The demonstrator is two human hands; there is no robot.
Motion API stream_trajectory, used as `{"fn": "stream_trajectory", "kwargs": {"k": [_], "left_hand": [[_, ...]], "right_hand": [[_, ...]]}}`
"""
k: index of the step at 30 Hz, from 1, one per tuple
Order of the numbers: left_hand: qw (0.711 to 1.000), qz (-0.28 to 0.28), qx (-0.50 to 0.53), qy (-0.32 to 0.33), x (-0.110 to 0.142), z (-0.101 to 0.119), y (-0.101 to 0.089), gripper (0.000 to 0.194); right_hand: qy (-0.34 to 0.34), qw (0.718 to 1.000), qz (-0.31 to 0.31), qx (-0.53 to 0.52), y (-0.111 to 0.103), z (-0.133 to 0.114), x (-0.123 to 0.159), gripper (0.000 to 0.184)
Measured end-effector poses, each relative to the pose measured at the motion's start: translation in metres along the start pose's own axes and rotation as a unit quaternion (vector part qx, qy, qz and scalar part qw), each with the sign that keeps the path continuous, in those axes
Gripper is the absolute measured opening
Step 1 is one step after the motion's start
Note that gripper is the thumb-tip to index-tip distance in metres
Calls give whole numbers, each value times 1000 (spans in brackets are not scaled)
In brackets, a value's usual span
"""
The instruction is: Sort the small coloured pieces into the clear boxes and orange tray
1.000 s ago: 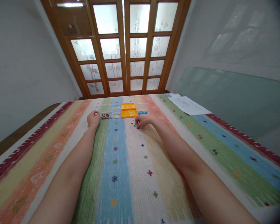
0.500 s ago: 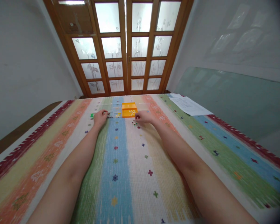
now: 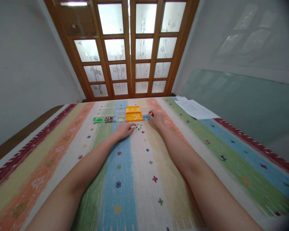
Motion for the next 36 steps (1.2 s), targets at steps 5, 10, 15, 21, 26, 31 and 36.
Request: {"fn": "stream_trajectory", "kwargs": {"k": [5, 10, 15, 21, 26, 31, 36], "left_hand": [[998, -32, -26, 42, 5, 27, 6, 40], [999, -31, -16, 37, 6, 27, 8, 36], [999, -20, 4, 33, 6, 23, 9, 33], [999, -27, 0, 22, 5, 21, 7, 28], [999, -24, 14, 18, 4, 17, 9, 25], [1000, -20, 16, 3, 4, 11, 10, 26], [1000, 8, 15, -11, 2, -2, 6, 28]], "right_hand": [[-18, 1000, -13, -3, 5, -8, 0, 30], [-29, 999, -23, 2, 6, -16, 6, 29], [-81, 996, -40, -14, 10, -34, 16, 28], [-112, 992, -64, -5, 13, -47, 22, 27], [-113, 992, -61, -10, 14, -42, 21, 27], [-122, 990, -64, -10, 16, -42, 23, 26], [-124, 990, -71, -9, 16, -45, 25, 25]]}}
Point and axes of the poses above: each hand's wrist, its own x-axis away from the middle knuckle, its own y-axis out of the palm, z = x × y, the point moved 4 cm from there along -x, towards the middle knuckle, and after that the axes turned 6 degrees about z, right-handed, at the moved point
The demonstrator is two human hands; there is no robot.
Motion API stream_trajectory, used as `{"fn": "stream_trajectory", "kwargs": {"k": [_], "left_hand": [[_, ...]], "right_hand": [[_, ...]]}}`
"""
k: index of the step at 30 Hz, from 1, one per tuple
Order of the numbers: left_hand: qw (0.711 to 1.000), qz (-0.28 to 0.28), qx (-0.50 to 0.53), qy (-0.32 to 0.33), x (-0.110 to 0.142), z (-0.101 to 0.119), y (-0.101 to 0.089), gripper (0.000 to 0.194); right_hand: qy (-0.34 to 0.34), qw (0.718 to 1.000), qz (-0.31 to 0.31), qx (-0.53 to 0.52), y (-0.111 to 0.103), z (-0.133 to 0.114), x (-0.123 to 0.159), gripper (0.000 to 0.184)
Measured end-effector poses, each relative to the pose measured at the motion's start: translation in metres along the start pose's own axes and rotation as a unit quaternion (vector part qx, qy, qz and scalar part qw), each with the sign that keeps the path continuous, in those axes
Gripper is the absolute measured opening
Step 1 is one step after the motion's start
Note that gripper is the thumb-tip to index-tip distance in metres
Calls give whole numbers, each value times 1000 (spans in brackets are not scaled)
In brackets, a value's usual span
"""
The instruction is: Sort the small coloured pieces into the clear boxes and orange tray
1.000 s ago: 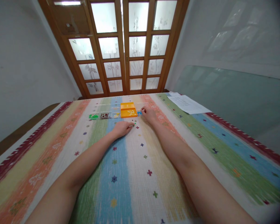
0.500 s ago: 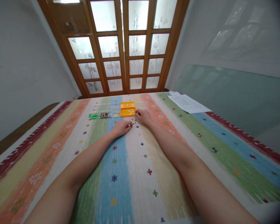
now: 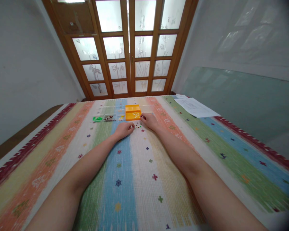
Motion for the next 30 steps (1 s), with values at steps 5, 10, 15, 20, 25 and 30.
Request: {"fn": "stream_trajectory", "kwargs": {"k": [5, 10, 15, 20, 25, 30], "left_hand": [[1000, 28, 6, -13, -3, -15, -4, 27], [997, 57, -2, -48, -6, -31, -13, 26], [979, 136, -13, -153, -5, -67, -33, 25], [930, 233, -11, -283, 6, -113, -58, 28], [876, 307, -1, -371, 22, -145, -73, 25], [858, 315, 20, -404, 30, -164, -76, 23]], "right_hand": [[-6, 1000, 0, -3, 2, 1, 0, 25], [-8, 1000, -5, -2, 4, 1, 0, 25], [-8, 1000, -11, 2, 5, 1, 0, 25], [-26, 1000, -4, -9, 9, 5, -1, 24], [-52, 997, 13, -53, 12, 6, -1, 19], [-80, 993, -2, -90, 15, 4, -1, 17]]}}
Point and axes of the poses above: each hand's wrist, its own x-axis away from the middle knuckle, its own y-axis out of the palm, z = x × y, the point moved 4 cm from there along -x, towards the middle knuckle, and after that the axes turned 6 degrees about z, right-handed, at the moved point
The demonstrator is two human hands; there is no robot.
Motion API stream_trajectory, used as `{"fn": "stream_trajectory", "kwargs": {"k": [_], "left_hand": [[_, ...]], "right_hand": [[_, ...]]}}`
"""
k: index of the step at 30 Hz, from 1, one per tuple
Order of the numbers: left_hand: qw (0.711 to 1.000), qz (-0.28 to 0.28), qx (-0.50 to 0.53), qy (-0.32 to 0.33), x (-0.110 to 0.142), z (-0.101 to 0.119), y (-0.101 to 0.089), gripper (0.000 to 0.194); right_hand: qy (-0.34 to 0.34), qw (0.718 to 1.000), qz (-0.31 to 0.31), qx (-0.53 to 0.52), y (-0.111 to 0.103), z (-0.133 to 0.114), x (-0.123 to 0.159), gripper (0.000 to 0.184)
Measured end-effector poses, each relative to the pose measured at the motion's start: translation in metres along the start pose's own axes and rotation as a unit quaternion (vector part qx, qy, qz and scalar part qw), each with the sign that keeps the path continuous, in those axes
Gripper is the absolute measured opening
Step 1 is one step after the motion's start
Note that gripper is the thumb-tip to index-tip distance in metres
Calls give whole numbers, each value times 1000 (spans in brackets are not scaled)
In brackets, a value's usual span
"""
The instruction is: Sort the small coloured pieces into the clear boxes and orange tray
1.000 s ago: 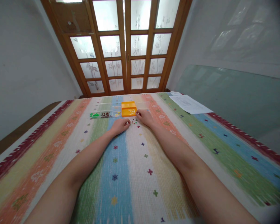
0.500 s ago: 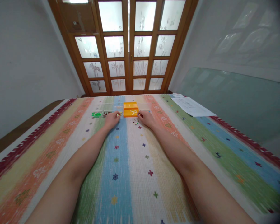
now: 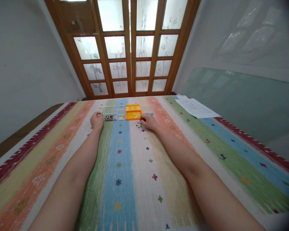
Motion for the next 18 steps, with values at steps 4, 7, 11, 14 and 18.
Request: {"fn": "stream_trajectory", "kwargs": {"k": [4, 7, 11, 14, 18], "left_hand": [[1000, -6, -4, -28, -5, -9, 0, 25], [999, -7, -1, -32, -5, -11, 2, 28], [1000, -7, 4, -13, -3, -8, 4, 28], [1000, -2, -2, 15, 1, 0, 6, 27], [996, -28, -12, 80, 15, 19, 13, 29]], "right_hand": [[1, 1000, -30, 3, 5, 1, 1, 13], [0, 999, -49, 10, 8, 2, 2, 16], [-2, 998, -63, 21, 9, 1, 3, 17], [-6, 997, -75, 33, 9, 0, 2, 16], [-4, 996, -78, 54, 10, -5, 1, 13]]}}
Point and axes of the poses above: each hand's wrist, its own x-axis away from the middle knuckle, its own y-axis out of the palm, z = x × y, the point moved 4 cm from there along -x, towards the middle knuckle, and after that the axes turned 6 degrees about z, right-handed, at the moved point
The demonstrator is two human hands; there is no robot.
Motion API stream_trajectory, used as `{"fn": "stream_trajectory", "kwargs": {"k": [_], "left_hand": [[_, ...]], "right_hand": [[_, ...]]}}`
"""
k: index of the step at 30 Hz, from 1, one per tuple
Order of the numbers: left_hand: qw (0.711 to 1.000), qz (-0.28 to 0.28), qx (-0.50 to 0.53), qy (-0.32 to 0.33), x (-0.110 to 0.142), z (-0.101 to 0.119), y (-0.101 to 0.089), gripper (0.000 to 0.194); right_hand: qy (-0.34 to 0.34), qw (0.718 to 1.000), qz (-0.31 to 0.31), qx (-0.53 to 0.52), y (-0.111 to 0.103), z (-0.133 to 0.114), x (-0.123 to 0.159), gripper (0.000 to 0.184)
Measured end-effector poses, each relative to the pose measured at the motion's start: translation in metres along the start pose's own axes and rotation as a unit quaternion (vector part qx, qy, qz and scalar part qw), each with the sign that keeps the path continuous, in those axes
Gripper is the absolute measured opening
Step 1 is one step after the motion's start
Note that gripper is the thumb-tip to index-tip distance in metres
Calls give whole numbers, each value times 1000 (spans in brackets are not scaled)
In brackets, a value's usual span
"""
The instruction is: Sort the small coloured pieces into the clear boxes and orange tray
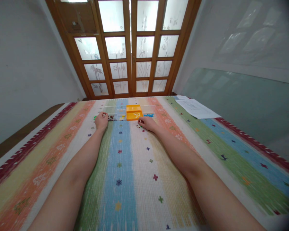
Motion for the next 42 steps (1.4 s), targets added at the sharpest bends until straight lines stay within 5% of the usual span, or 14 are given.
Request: {"fn": "stream_trajectory", "kwargs": {"k": [5, 11, 22, 25, 33, 42], "left_hand": [[982, -103, 4, 159, 28, 43, 14, 30], [918, -254, -27, 302, 76, 86, 29, 36], [889, -297, -76, 341, 96, 97, 34, 42], [887, -302, -69, 342, 99, 100, 32, 45], [881, -316, -50, 348, 108, 110, 28, 42], [891, -284, -64, 348, 107, 110, 31, 31]], "right_hand": [[9, 999, -21, -31, -1, -10, 0, 14], [29, 984, -96, -146, -7, -10, -1, 14], [35, 979, -129, -151, 0, -14, 3, 5], [54, 981, -80, -171, -3, -9, 1, 8], [144, 969, 170, -109, -17, 6, -5, 20], [181, 964, 175, -84, -9, 16, -10, 32]]}}
Point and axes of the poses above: each hand's wrist, its own x-axis away from the middle knuckle, its own y-axis out of the palm, z = x × y, the point moved 4 cm from there along -x, towards the middle knuckle, and after that the axes turned 6 degrees about z, right-handed, at the moved point
